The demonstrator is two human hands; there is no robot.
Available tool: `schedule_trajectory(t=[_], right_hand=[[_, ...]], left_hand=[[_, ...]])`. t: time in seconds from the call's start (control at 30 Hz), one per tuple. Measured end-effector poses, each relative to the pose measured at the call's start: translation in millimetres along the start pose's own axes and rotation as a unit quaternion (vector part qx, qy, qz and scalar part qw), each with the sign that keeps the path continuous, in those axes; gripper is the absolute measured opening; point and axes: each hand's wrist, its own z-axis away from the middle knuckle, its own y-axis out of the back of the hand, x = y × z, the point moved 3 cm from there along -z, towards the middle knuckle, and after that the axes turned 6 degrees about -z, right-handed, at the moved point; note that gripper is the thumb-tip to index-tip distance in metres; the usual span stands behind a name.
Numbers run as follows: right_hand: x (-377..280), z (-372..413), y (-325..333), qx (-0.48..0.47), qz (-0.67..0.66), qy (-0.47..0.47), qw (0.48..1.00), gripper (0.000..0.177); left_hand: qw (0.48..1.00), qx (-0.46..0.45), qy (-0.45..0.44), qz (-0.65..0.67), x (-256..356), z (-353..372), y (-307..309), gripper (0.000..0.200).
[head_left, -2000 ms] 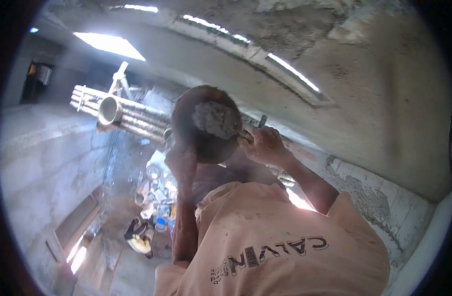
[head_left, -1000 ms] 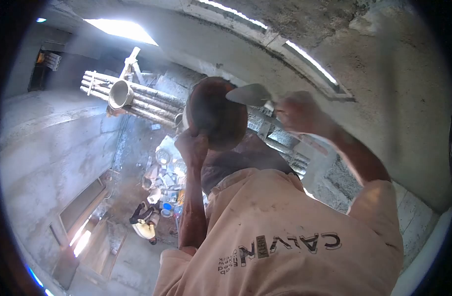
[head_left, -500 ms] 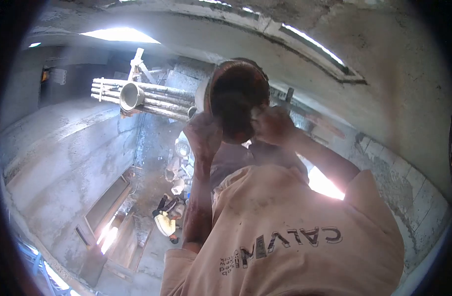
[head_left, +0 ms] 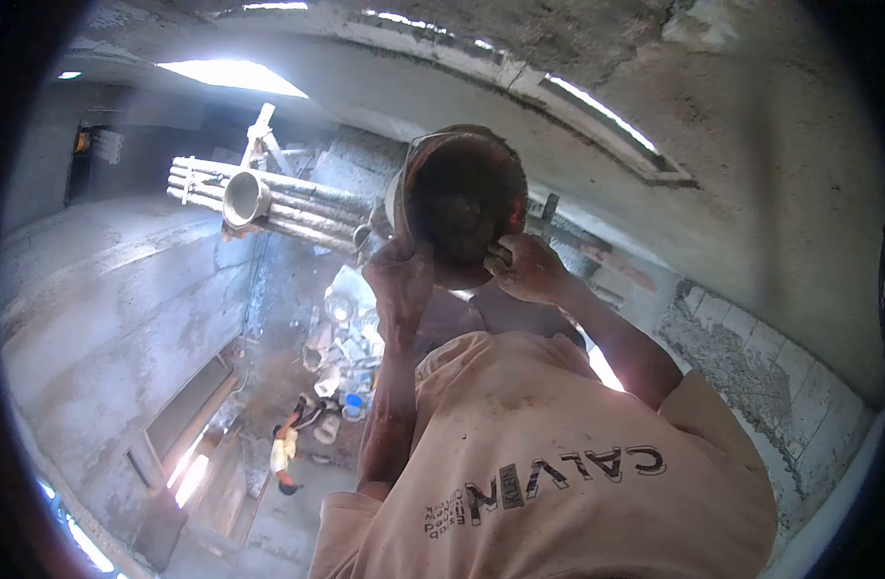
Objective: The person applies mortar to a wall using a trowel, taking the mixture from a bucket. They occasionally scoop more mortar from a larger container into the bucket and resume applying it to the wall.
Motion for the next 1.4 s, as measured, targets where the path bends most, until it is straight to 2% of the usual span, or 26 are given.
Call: schedule_trajectory(t=[0.17,0.2,0.23,0.27,0.3,0.37,0.43,0.5,0.53,0.63,0.67,0.77,0.8,0.83,0.87,0.9,0.97,1.03,1.1,1.13,1.17,1.23,1.3,1.33,1.37,1.4], right_hand=[[-10.0,12.7,32.8,0.009,-0.003,-0.079,0.997,0.032],[-25.7,13.6,42.6,0.004,0.014,-0.103,0.995,0.032],[-35.2,11.2,54.0,0.007,0.032,-0.122,0.992,0.032],[-25.1,10.4,54.0,0.039,0.083,-0.040,0.995,0.036],[-33.2,12.5,65.9,0.039,0.086,-0.020,0.995,0.036],[-55.5,24.6,90.8,0.033,0.091,0.009,0.995,0.038],[-87.5,40.6,121.6,0.022,0.137,0.078,0.987,0.039],[-143.2,66.7,159.7,0.009,0.157,0.110,0.981,0.035],[-164.1,80.0,175.8,-0.020,0.136,0.142,0.980,0.032],[-217.4,121.4,222.3,-0.106,0.115,0.226,0.962,0.025],[-233.1,131.8,234.9,-0.133,0.116,0.254,0.951,0.023],[-264.7,146.7,262.0,-0.214,0.040,0.207,0.954,0.019],[-270.4,143.4,273.0,-0.233,0.115,0.139,0.956,0.014],[-239.7,127.7,290.5,-0.158,0.069,0.014,0.985,0.018],[-222.4,118.3,314.6,-0.061,0.053,-0.041,0.996,0.022],[-205.4,110.4,339.1,0.040,0.024,-0.091,0.995,0.026],[-216.4,135.4,386.2,0.286,-0.014,0.025,0.958,0.035],[-259.3,186.8,440.2,0.315,-0.023,0.141,0.938,0.041],[-266.4,203.4,426.5,0.300,0.048,0.130,0.944,0.042],[-261.4,192.6,386.6,0.356,0.105,0.106,0.922,0.043],[-239.6,165.9,371.2,0.301,0.113,0.030,0.946,0.038],[-196.1,116.5,337.7,0.166,0.155,-0.121,0.966,0.028],[-133.5,62.7,261.2,-0.037,0.182,0.004,0.983,0.028],[-114.6,39.0,216.3,-0.099,0.220,0.015,0.970,0.025],[-82.2,21.9,172.1,-0.094,0.245,0.053,0.963,0.021],[-50.0,0.4,132.0,-0.098,0.366,0.190,0.906,0.022]], left_hand=[[0.999,0.010,0.036,0.010,-19.4,-9.8,1.5,0.029],[0.998,0.041,-0.033,0.017,-23.1,-9.7,0.3,0.030],[0.998,0.049,-0.045,-0.023,-33.4,-10.2,0.0,0.031],[0.994,0.063,-0.060,-0.059,-43.8,-12.0,-1.5,0.031],[0.990,0.076,-0.074,-0.094,-49.3,-12.6,-2.8,0.031],[0.995,0.093,0.018,0.017,-47.4,-4.7,7.3,0.030],[0.986,0.139,-0.023,0.088,-63.9,-6.1,6.6,0.028],[0.992,0.120,0.038,-0.021,-72.1,-3.5,16.0,0.027],[0.988,0.140,0.049,0.048,-82.3,-3.5,14.0,0.029],[0.982,0.171,0.074,0.014,-101.8,-0.8,24.0,0.028],[0.976,0.212,0.030,0.042,-103.9,3.0,26.4,0.027],[0.962,0.262,-0.026,0.070,-116.6,5.3,34.7,0.027],[0.973,0.229,0.008,0.044,-125.0,2.6,37.5,0.027],[0.980,0.193,0.046,0.017,-133.9,-0.3,37.7,0.027],[0.978,0.177,0.045,-0.100,-141.0,-4.9,39.4,0.026],[0.979,0.185,0.031,-0.079,-147.1,2.4,38.4,0.026],[0.977,0.211,-0.006,-0.029,-137.3,-0.5,39.4,0.026],[0.981,0.189,0.033,0.013,-132.9,4.3,33.7,0.024],[0.982,0.177,0.062,0.022,-110.1,5.5,37.2,0.025],[0.982,0.178,0.038,-0.042,-120.5,-2.3,29.2,0.026],[0.984,0.169,0.020,-0.055,-96.4,0.8,33.6,0.028],[0.987,0.163,0.001,-0.010,-104.6,-5.1,22.3,0.026],[0.987,0.147,-0.065,-0.017,-83.3,-3.1,19.4,0.026],[0.989,0.137,-0.062,0.006,-83.1,-3.7,13.1,0.026],[0.986,0.148,-0.081,-0.006,-55.4,0.4,18.1,0.027],[0.978,0.102,-0.140,-0.115,-46.5,-0.8,18.4,0.026]])
